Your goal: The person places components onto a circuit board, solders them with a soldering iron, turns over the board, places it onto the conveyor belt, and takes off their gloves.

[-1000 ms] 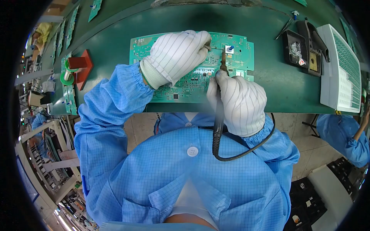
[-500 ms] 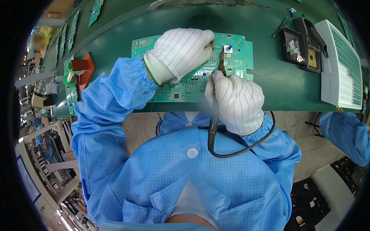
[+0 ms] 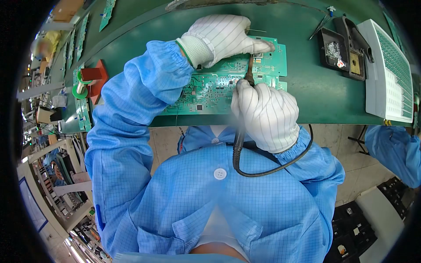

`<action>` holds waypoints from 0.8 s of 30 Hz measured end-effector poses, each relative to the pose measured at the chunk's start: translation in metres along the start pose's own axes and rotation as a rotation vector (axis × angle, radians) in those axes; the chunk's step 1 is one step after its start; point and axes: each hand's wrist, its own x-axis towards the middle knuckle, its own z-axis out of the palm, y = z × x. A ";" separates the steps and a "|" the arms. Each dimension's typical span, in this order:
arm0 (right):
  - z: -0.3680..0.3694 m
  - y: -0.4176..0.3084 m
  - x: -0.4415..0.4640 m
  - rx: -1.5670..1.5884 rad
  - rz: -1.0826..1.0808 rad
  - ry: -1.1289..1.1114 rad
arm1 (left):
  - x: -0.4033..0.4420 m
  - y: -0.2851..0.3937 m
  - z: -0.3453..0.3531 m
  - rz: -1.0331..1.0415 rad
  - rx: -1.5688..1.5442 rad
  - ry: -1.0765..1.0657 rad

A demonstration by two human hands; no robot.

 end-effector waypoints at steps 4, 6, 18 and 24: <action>-0.002 0.004 0.001 0.045 0.016 0.000 | 0.002 -0.001 -0.002 -0.007 -0.052 -0.010; -0.006 0.006 -0.001 0.074 0.040 -0.024 | 0.002 -0.001 -0.001 -0.009 -0.056 -0.035; -0.026 0.049 -0.030 0.582 0.803 0.158 | -0.027 -0.023 0.008 0.047 -0.033 0.147; -0.020 0.056 -0.034 0.754 0.821 0.154 | -0.046 -0.046 0.009 0.527 0.158 0.491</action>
